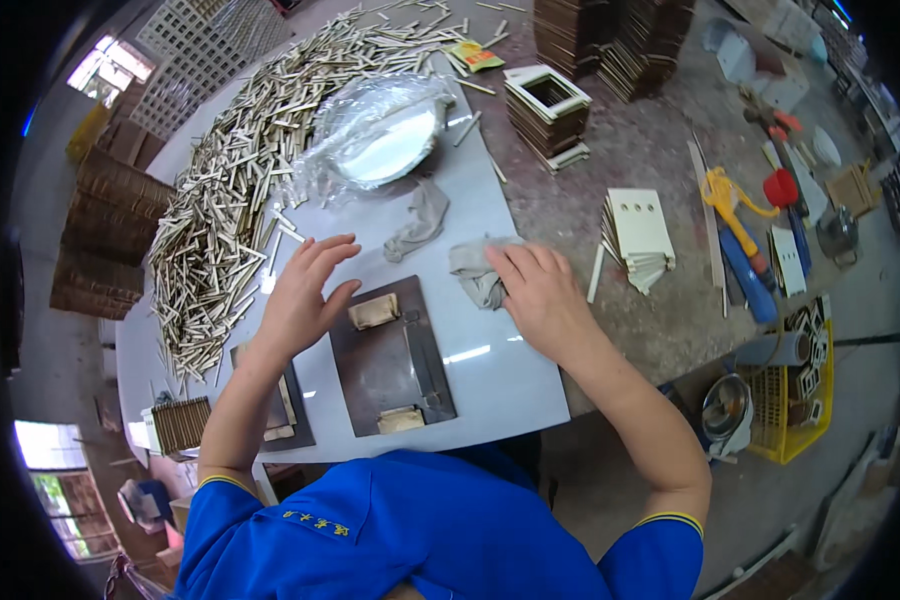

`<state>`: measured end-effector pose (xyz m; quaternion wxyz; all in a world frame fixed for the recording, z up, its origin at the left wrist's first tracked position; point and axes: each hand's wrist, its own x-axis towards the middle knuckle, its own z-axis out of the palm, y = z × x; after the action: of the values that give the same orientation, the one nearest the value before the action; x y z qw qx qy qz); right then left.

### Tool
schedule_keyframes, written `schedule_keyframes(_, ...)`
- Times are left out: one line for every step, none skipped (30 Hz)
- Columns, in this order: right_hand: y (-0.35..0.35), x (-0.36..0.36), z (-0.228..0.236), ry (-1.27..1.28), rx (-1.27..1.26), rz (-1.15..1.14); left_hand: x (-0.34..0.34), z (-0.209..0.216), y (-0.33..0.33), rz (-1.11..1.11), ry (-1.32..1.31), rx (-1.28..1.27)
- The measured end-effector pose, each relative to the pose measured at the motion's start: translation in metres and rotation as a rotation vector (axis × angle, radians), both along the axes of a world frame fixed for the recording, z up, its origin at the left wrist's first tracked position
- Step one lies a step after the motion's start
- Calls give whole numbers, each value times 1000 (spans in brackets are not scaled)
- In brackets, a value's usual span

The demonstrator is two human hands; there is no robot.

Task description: The person assembles wooden craft pieces on a jig, applying glue to wooden strips with a brush, attaching them to perforated boards, and stacking the finished pieces. The person then covers the glue bowl with plastic wrap.

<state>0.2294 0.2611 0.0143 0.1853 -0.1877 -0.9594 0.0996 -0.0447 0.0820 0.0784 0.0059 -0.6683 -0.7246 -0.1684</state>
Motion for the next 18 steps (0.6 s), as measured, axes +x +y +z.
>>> schedule_keyframes(6,-9,-2,-58,-46,23,-4,-4,-1,0,-14,-3)
schedule_keyframes(11,-19,-4,-117,-91,45,-8,-6,-1,-2,-28,-6)
schedule_keyframes(15,-31,-3,-120,-77,59,-12,-8,0,13,-29,8)
schedule_keyframes(17,-47,-1,-25,-51,101,-14,-10,2,14,-36,24)
schedule_keyframes(17,-63,0,69,-27,141,-17,-13,5,12,-45,38)
schedule_keyframes(17,-78,1,163,-5,180,-19,-14,8,10,-52,53)
schedule_keyframes(18,-90,1,257,16,220,-22,-14,11,5,-60,67)
schedule_keyframes(18,-99,-2,252,27,226,-27,-13,14,9,-63,78)
schedule_keyframes(18,-108,-8,234,8,235,-32,-12,18,13,-75,131)
schedule_keyframes(18,-116,-14,216,-10,246,-39,-10,23,17,-86,184)
schedule_keyframes(17,-122,-18,197,-28,254,-47,-9,29,19,-98,236)
schedule_keyframes(18,-125,-21,178,-46,259,-55,-7,35,19,-111,289)
schedule_keyframes(16,-123,-18,69,-64,215,-64,-3,38,56,-107,322)
schedule_keyframes(14,-115,-13,-40,-80,168,-75,0,41,91,-104,355)
schedule_keyframes(10,-107,-4,-43,-73,174,-87,1,42,97,-105,363)
schedule_keyframes(7,-97,6,-206,-78,75,-101,0,45,129,-142,372)
schedule_keyframes(5,-88,15,-368,-82,-28,-113,0,49,158,-181,381)
schedule_keyframes(6,-75,21,-347,-45,-6,-122,-1,54,155,-189,388)
